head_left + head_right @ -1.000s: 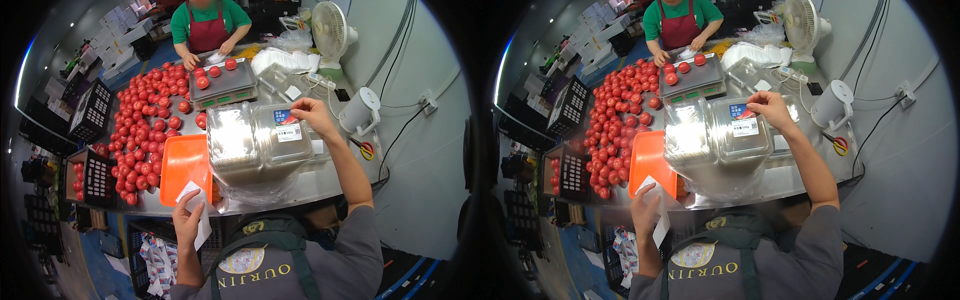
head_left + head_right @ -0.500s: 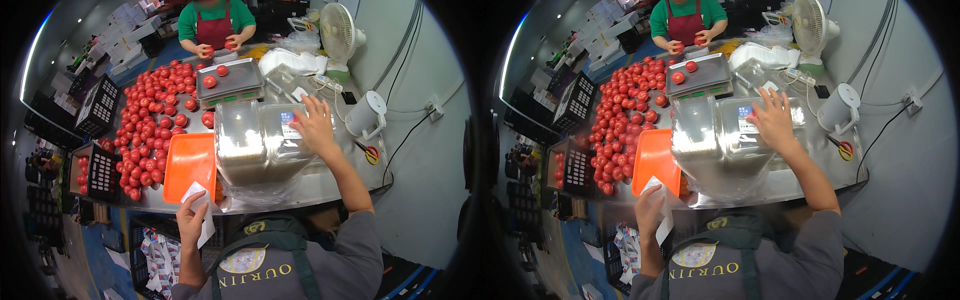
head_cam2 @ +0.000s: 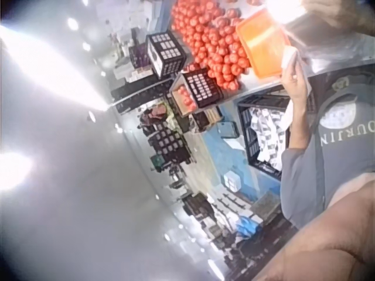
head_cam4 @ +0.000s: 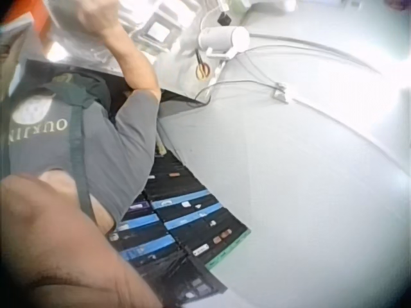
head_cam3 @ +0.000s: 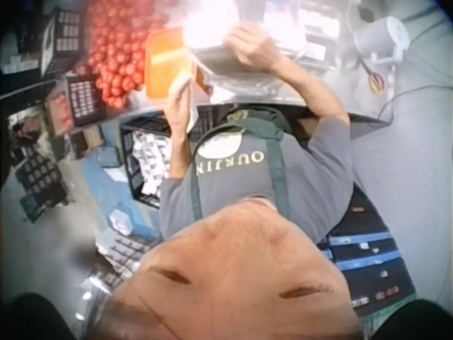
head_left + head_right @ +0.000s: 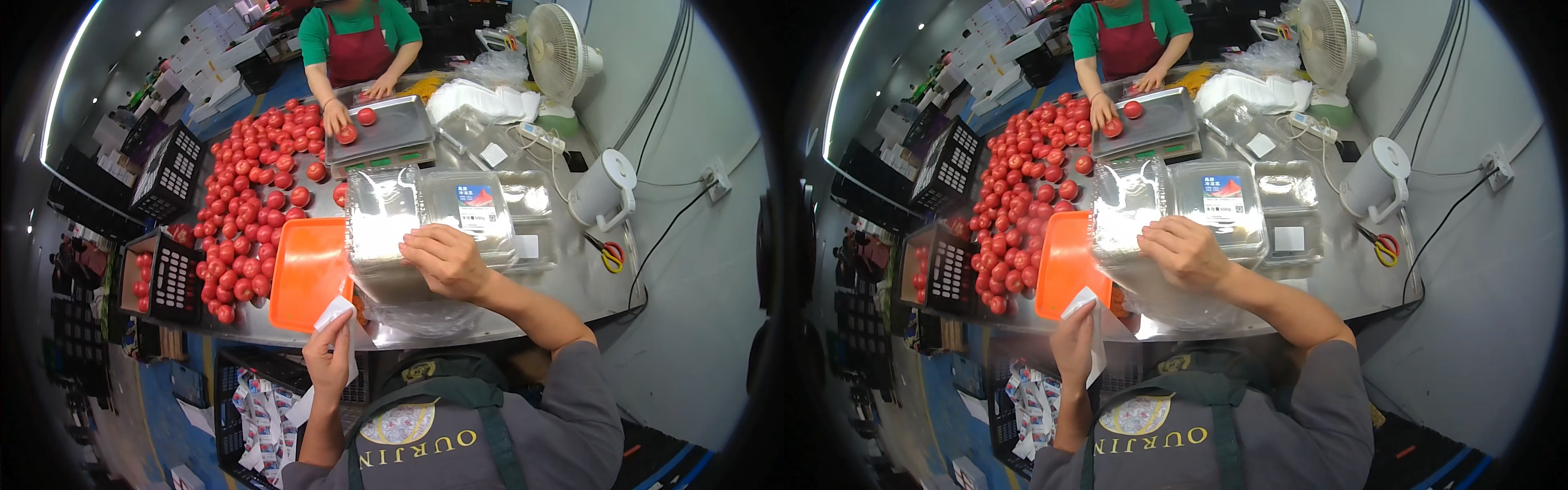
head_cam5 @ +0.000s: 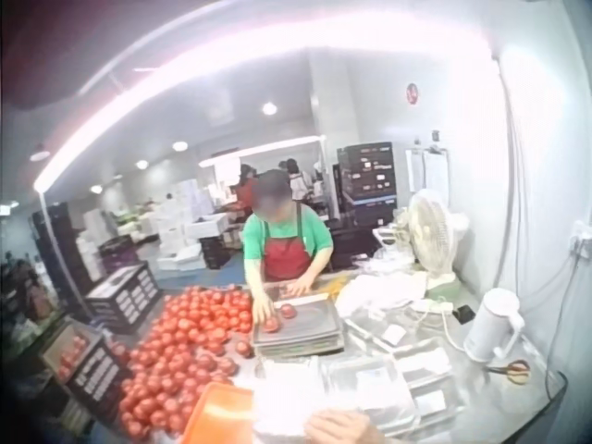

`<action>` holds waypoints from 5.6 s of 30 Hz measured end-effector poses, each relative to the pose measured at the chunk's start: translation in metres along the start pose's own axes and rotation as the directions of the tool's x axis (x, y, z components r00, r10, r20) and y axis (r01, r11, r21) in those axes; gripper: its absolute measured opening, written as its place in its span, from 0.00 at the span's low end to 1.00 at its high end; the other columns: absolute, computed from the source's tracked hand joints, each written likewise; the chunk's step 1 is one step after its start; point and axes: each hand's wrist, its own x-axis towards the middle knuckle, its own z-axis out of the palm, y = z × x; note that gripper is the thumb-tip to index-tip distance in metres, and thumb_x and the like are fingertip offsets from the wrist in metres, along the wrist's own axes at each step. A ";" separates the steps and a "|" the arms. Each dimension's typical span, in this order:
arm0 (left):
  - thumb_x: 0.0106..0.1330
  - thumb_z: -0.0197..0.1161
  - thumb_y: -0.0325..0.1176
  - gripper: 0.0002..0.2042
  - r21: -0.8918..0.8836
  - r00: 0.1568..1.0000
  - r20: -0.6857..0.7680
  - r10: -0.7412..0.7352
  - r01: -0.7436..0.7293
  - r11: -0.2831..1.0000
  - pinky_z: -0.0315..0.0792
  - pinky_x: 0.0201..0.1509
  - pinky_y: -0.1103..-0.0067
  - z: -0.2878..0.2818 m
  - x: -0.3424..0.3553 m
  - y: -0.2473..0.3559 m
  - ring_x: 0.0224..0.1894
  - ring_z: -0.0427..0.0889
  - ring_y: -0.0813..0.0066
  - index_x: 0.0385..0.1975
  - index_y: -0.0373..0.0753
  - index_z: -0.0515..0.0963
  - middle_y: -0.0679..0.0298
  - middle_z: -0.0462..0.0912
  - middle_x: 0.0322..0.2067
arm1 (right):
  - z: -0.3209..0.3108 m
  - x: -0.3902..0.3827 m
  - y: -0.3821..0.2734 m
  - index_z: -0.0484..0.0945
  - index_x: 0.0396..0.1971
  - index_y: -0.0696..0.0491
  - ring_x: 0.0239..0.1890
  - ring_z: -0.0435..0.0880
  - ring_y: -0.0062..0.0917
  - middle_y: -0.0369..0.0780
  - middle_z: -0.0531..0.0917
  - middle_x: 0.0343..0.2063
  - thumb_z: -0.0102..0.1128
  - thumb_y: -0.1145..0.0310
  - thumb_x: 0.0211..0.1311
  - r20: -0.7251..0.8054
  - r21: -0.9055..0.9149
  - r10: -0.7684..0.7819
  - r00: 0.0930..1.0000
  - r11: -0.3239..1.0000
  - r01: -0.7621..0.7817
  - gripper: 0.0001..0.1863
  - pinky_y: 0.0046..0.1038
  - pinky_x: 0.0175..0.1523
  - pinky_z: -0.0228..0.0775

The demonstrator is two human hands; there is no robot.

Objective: The person repeatedly picks up clear plastic food containers, peels off labels, and sticks them onto the containers. The person handles the containers one at a time and places the labeled containers on the table. A coworker in the background sorts tomatoes.

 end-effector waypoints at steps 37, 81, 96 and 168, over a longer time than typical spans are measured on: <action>0.57 0.59 0.23 0.26 -0.683 0.924 0.104 -0.369 0.336 0.648 0.72 0.43 0.84 -0.032 0.015 0.017 0.41 0.76 0.76 0.57 0.32 0.59 0.57 0.73 0.42 | 0.032 0.003 -0.082 0.71 0.49 0.58 0.52 0.72 0.29 0.45 0.73 0.49 0.67 0.76 0.45 0.472 0.767 0.237 0.849 0.364 -0.528 0.27 0.30 0.53 0.67; 0.58 0.53 0.17 0.18 -0.391 0.975 0.036 -0.220 0.217 0.895 0.67 0.51 0.81 -0.067 0.030 -0.038 0.47 0.73 0.76 0.50 0.30 0.69 0.59 0.74 0.45 | -0.034 0.002 -0.049 0.75 0.29 0.60 0.30 0.79 0.20 0.40 0.80 0.27 0.53 0.82 0.55 0.023 0.742 0.772 0.635 0.412 -0.528 0.03 0.22 0.37 0.72; 0.55 0.58 0.21 0.16 0.063 0.978 0.205 0.030 -0.044 0.997 0.70 0.45 0.77 -0.023 0.014 0.001 0.43 0.79 0.63 0.45 0.34 0.75 0.51 0.77 0.41 | -0.060 -0.023 0.101 0.77 0.29 0.58 0.26 0.77 0.15 0.34 0.80 0.23 0.63 0.75 0.51 0.377 0.496 0.807 0.455 0.239 -0.834 0.06 0.17 0.32 0.70; 0.67 0.50 0.28 0.18 -0.610 0.906 0.304 -0.294 0.422 0.670 0.68 0.50 0.85 -0.050 0.007 0.004 0.46 0.75 0.82 0.55 0.29 0.66 0.60 0.75 0.48 | 0.074 -0.007 -0.110 0.79 0.37 0.61 0.32 0.79 0.16 0.39 0.82 0.31 0.58 0.82 0.54 0.453 0.824 0.463 0.762 0.110 -0.556 0.09 0.17 0.38 0.71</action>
